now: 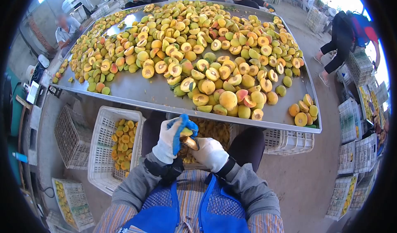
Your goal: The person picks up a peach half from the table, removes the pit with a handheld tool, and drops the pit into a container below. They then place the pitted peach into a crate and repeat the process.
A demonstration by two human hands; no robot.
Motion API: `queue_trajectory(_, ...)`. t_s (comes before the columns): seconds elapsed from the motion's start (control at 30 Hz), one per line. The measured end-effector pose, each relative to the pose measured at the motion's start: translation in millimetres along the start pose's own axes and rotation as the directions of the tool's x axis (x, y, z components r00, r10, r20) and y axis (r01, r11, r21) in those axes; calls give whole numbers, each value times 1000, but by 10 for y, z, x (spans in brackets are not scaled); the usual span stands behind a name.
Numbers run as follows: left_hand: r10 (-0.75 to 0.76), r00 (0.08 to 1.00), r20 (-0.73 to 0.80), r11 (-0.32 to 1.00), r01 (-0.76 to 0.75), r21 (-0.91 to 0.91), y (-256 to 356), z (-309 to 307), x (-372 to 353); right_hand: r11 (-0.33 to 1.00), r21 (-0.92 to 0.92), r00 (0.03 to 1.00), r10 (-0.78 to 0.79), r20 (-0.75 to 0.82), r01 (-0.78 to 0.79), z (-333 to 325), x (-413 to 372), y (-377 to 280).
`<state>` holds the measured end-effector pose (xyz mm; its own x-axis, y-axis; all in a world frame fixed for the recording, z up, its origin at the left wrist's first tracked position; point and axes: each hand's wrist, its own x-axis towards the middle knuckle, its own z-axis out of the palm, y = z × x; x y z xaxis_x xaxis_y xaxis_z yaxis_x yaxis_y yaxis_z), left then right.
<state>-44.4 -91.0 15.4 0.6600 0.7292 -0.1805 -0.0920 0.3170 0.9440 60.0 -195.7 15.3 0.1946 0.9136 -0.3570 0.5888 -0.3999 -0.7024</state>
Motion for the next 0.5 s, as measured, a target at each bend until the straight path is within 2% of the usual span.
queue_trajectory(0.03,-6,999,32,1000,6,-8,51,7,-3,994,80,995,69,73,-75,-53,-20,-72)
queue_trajectory(0.07,-7,1000,28,1000,7,-11,64,-32,2,994,77,995,69,77,-75,33,-5,4)
queue_trajectory(0.1,8,974,228,994,18,-112,72,-98,-1,902,431,986,-103,129,38,207,17,147)
queue_trajectory(0.13,46,908,417,977,45,-206,70,-140,10,674,730,954,-280,112,112,271,29,168)
queue_trajectory(0.17,218,773,596,920,41,-389,-9,-150,28,648,554,831,-533,-162,523,357,95,136)
queue_trajectory(0.2,218,772,597,920,42,-390,-12,-145,33,649,554,831,-532,-162,522,352,114,156)
queue_trajectory(0.23,299,832,468,907,-96,-409,-15,-142,37,687,658,904,-428,25,307,345,133,197)
queue_trajectory(0.27,379,866,325,882,-233,-408,-26,-142,25,698,713,920,-321,228,67,330,132,230)
queue_trajectory(0.3,185,973,138,943,-136,-304,26,-290,31,939,338,909,-85,408,-64,113,107,104)
queue_trajectory(0.33,104,995,5,909,-93,-406,-120,-616,178,939,337,909,-84,409,-65,59,144,114)
queue_trajectory(0.37,129,983,-131,924,-167,-344,-89,-901,152,972,222,907,-26,421,-75,32,173,152)
queue_trajectory(0.4,108,936,-335,942,-204,-265,49,-1114,28,990,109,904,39,425,-93,45,166,234)
queue_trajectory(0.43,493,798,-345,856,-376,355,-111,-1560,-7,935,-345,958,27,285,77,255,231,588)
queue_trajectory(0.47,289,692,-662,905,29,425,-163,-2063,-121,654,-741,986,-48,160,152,439,287,900)
queue_trajectory(0.5,350,626,-697,931,-149,334,-104,-2169,-218,768,-625,983,-29,183,139,236,231,793)
